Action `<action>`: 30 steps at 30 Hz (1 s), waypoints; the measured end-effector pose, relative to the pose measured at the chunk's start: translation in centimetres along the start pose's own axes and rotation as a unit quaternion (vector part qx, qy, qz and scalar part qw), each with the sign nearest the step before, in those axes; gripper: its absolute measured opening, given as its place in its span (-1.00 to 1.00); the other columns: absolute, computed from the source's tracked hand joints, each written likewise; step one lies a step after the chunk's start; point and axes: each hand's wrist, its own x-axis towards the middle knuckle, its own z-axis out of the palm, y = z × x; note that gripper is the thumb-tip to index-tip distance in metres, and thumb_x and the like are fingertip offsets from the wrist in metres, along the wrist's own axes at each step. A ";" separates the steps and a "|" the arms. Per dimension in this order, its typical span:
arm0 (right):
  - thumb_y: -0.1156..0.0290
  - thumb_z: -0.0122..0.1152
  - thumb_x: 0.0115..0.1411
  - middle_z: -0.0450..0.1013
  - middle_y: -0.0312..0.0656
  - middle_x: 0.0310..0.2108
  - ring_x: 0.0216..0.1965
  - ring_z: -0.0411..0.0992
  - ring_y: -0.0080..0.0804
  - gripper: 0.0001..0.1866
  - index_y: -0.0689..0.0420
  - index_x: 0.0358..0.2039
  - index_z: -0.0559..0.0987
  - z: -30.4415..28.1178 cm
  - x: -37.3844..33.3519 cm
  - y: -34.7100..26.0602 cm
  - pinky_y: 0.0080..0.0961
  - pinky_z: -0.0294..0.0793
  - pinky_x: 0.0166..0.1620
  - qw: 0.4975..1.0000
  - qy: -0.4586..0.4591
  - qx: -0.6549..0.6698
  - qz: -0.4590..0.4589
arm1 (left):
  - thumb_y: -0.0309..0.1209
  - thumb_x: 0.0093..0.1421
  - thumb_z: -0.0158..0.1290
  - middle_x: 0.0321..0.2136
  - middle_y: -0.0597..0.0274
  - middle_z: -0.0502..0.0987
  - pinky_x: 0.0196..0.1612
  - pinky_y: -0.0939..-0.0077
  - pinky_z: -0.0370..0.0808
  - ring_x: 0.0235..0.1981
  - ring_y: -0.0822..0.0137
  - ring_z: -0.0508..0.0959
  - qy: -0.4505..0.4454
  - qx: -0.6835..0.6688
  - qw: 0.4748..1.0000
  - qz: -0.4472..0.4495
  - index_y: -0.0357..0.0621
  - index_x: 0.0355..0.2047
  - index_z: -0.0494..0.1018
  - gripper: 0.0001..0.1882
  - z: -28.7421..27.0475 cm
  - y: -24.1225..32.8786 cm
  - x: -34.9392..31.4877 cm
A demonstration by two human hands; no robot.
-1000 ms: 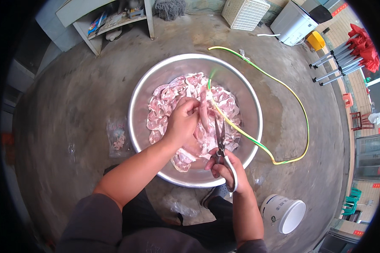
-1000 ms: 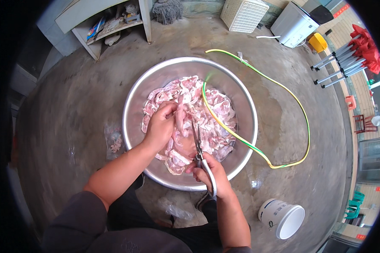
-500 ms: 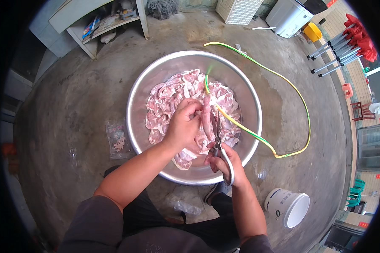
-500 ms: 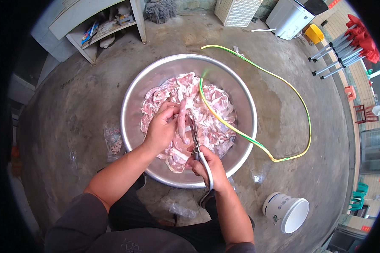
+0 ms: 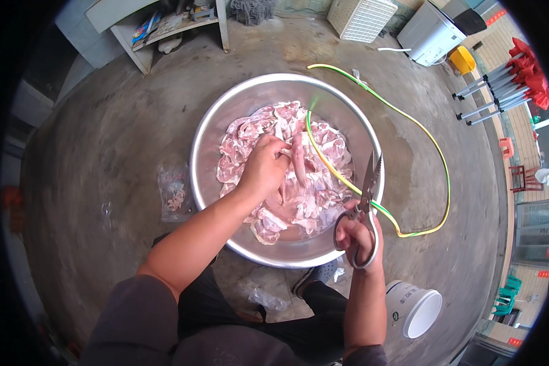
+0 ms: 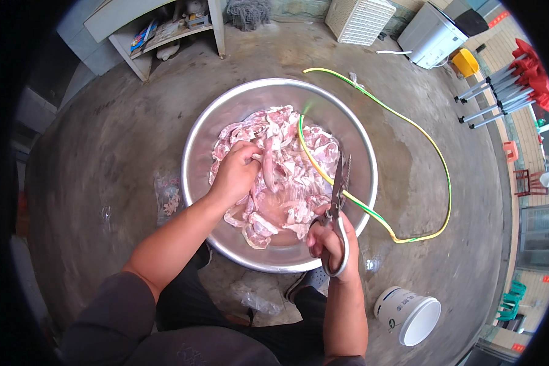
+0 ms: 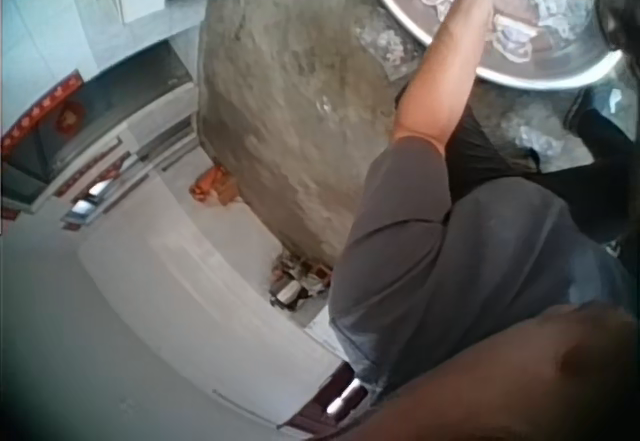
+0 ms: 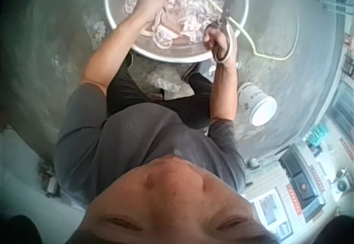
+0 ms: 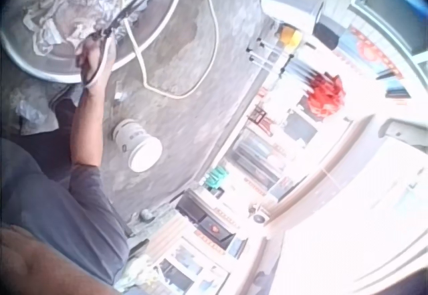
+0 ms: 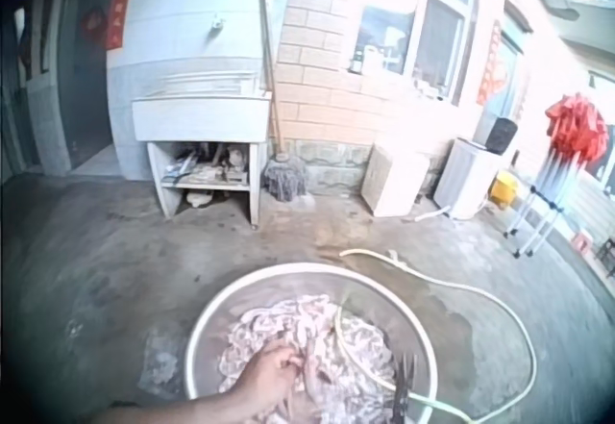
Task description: The person uses kitchen shears to trim fat and connective tissue from pieces of raw meat in a large metal bowl. They pick up individual pieces, cut away excess parts, and return the trimmed meat to the bowl.
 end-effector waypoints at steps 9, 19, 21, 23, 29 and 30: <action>0.52 0.35 0.22 0.52 -0.26 -0.42 -0.49 0.43 -0.57 -0.56 0.22 0.06 0.39 1.1 2.3 3.8 -0.61 0.40 -0.43 0.987 0.106 -0.094 -0.075 | -0.63 0.10 0.09 -0.13 0.04 0.42 -0.20 0.20 0.54 -0.20 -0.01 0.57 -0.101 0.093 0.975 0.173 -0.19 -0.16 0.48 -0.73 3.6 3.2 -4.3; 0.64 0.13 0.25 0.39 -0.30 -0.46 -0.59 0.37 -0.55 -0.56 0.16 0.12 0.30 -0.3 2.3 3.1 -0.61 0.35 -0.55 0.983 0.159 -0.025 -0.084 | -0.39 0.21 0.21 -0.10 0.01 0.46 -0.16 0.37 0.57 -0.21 0.16 0.59 -0.106 -0.059 0.992 0.035 -0.22 0.14 0.36 -0.49 4.7 2.4 -4.1; 0.65 0.13 0.25 0.39 -0.30 -0.45 -0.58 0.38 -0.54 -0.55 0.14 0.13 0.29 -0.6 2.2 3.0 -0.61 0.36 -0.55 0.983 0.152 -0.019 -0.101 | -0.02 0.28 0.13 -0.27 -0.01 0.55 -0.21 0.35 0.55 -0.31 0.18 0.60 -0.251 0.002 0.964 -0.086 -0.34 -0.06 0.49 -0.45 4.0 1.8 -2.9; 0.65 0.13 0.25 0.38 -0.31 -0.46 -0.58 0.38 -0.54 -0.54 0.13 0.13 0.29 -0.6 2.0 2.9 -0.59 0.36 -0.55 0.984 0.135 -0.006 -0.114 | 0.06 0.33 0.04 -0.27 0.06 0.58 -0.19 0.35 0.55 -0.29 0.25 0.61 -0.352 -0.104 0.905 -0.216 -0.29 -0.07 0.51 -0.43 4.0 1.0 -2.7; 0.66 0.14 0.25 0.34 -0.34 -0.32 -0.39 0.39 -0.59 -0.43 0.08 0.25 0.26 0.6 1.6 3.8 -0.59 0.43 -0.34 0.992 0.096 -0.024 -0.079 | -0.10 0.39 0.01 -0.25 0.24 0.63 -0.15 0.40 0.56 -0.28 0.39 0.61 -0.347 -0.433 0.739 -0.382 -0.13 0.01 0.52 -0.61 4.5 2.3 -3.7; 0.66 0.14 0.25 0.34 -0.35 -0.32 -0.38 0.39 -0.59 -0.43 0.08 0.24 0.27 0.7 1.6 3.9 -0.59 0.43 -0.33 0.992 0.089 -0.033 -0.079 | -0.15 0.37 0.06 -0.30 0.25 0.62 -0.21 0.43 0.53 -0.32 0.40 0.59 -0.322 -0.435 0.752 -0.377 -0.15 -0.10 0.56 -0.67 5.0 1.8 -4.0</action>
